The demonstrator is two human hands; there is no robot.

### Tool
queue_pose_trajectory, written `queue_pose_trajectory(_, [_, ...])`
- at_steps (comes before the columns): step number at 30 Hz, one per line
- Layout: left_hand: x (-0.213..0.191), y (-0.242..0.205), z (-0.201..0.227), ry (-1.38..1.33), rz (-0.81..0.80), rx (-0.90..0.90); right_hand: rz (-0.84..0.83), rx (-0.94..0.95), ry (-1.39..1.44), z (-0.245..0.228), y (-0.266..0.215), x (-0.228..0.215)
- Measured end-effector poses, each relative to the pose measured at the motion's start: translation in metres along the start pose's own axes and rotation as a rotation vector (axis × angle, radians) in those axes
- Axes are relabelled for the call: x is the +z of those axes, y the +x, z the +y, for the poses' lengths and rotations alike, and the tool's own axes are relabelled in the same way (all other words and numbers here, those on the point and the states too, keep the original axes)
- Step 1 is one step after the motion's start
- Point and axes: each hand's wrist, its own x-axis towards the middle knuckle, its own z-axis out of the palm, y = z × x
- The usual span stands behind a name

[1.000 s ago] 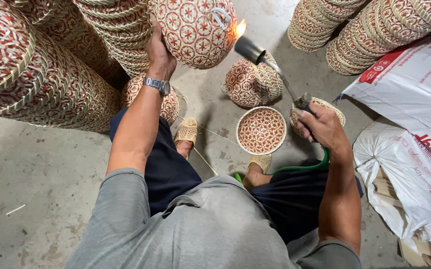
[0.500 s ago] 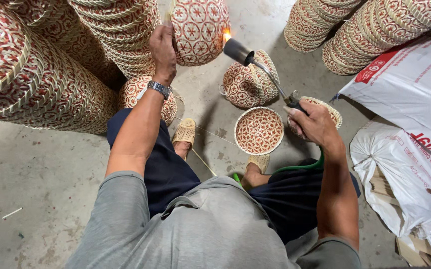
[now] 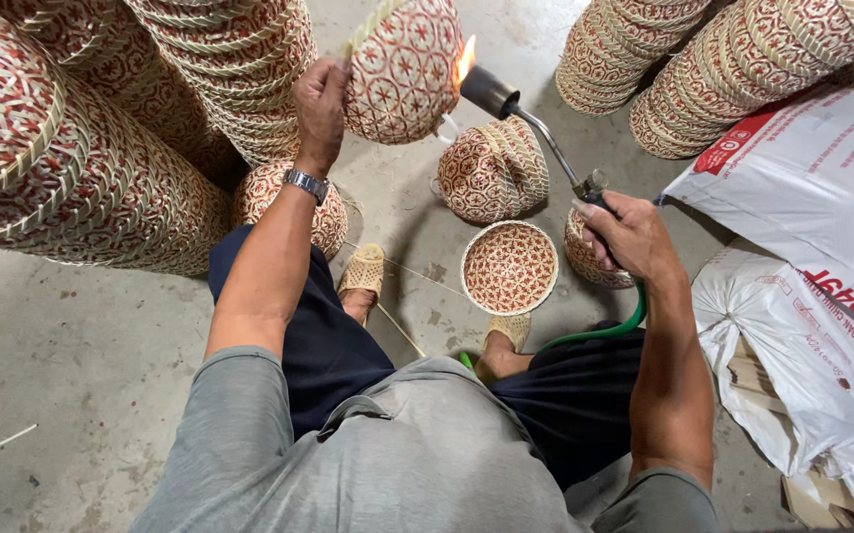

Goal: The person sits on the floor and uses a handheld blowtorch to apply heat to the surface of woven baskets. They rotate the baskets to treat different sections, including the interior and exterior, and place finished items into a stack.

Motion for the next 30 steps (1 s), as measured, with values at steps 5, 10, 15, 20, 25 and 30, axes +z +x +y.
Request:
queue_pose_trajectory(5, [0.018, -0.012, 0.018, 0.021, -0.096, -0.117, 0.051, -0.147, -0.143, -0.019, 0.005, -0.001])
queue_pose_trajectory(10, [0.031, -0.023, 0.022, -0.066, -0.152, -0.092, 0.022, -0.279, -0.279, -0.03, 0.005, 0.008])
queue_pose_trajectory(15, [0.037, -0.029, 0.018, -0.204, -0.164, -0.242, 0.049, -0.374, -0.348, -0.032, 0.003, 0.016])
queue_pose_trajectory(20, [0.04, -0.03, 0.01, -0.522, -0.151, -0.313, 0.107, -0.419, -0.403, -0.033, -0.002, 0.024])
queue_pose_trajectory(25, [0.036, -0.025, -0.012, -0.809, -0.065, -0.361, 0.042, -0.322, -0.44, -0.039, -0.009, 0.03])
queue_pose_trajectory(30, [0.029, -0.018, -0.046, -1.022, 0.143, -0.449, -0.027, -0.316, -0.391, -0.032, -0.013, 0.031])
